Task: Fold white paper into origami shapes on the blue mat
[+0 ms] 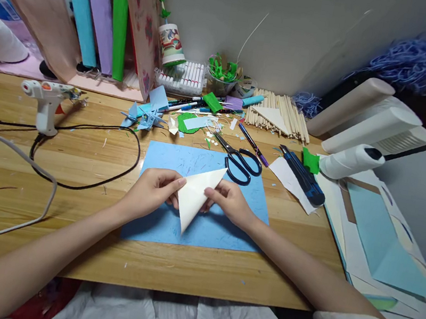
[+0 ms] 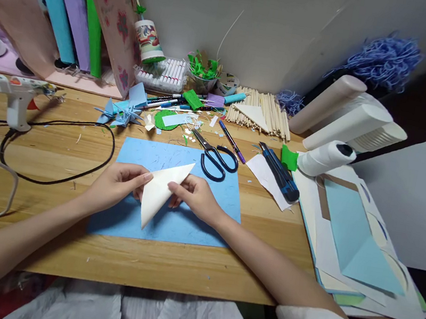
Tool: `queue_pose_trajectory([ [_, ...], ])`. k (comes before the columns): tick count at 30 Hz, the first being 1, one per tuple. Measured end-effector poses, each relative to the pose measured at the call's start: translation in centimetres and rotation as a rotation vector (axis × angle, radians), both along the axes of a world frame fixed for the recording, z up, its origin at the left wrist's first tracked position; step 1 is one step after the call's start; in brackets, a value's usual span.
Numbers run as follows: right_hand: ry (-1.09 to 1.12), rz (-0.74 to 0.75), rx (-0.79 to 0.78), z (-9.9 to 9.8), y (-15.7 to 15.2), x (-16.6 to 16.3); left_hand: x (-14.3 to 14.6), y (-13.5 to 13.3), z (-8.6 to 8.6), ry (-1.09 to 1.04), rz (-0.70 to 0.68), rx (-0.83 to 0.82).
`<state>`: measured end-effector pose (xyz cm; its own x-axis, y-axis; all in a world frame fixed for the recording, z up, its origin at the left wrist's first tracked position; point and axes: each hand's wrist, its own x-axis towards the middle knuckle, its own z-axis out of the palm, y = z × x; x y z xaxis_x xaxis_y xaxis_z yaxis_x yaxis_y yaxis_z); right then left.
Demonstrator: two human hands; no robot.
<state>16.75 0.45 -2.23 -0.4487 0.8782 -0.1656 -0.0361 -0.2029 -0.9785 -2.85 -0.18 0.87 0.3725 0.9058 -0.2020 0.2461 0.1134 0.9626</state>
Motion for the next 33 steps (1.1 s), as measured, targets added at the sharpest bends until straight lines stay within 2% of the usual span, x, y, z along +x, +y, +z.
queue_pose_trajectory([
  [2,0.011,0.029,-0.024,0.1,-0.2,-0.2,0.0,-0.1,0.0,0.016,0.0,0.011],
  [8,0.027,-0.114,-0.032,-0.1,-0.3,-0.3,0.1,-0.3,0.0,0.015,-0.074,-0.004],
  [15,-0.043,-0.13,0.031,0.1,-0.3,-0.2,0.2,-0.3,-0.2,0.026,-0.142,-0.062],
  [20,-0.108,-0.074,0.082,0.3,-0.3,-0.2,0.3,-0.4,-0.4,0.016,-0.172,-0.05],
  [25,-0.065,0.015,0.049,0.3,-0.3,-0.2,0.8,-0.5,-0.8,-0.039,-0.152,-0.184],
  [28,-0.043,0.087,0.028,0.3,-0.4,-0.2,0.9,-0.5,-1.0,-0.061,-0.115,-0.199],
  [33,-0.089,0.035,0.062,0.5,-0.5,-0.2,0.8,-0.5,-0.9,-0.055,-0.142,-0.234],
])
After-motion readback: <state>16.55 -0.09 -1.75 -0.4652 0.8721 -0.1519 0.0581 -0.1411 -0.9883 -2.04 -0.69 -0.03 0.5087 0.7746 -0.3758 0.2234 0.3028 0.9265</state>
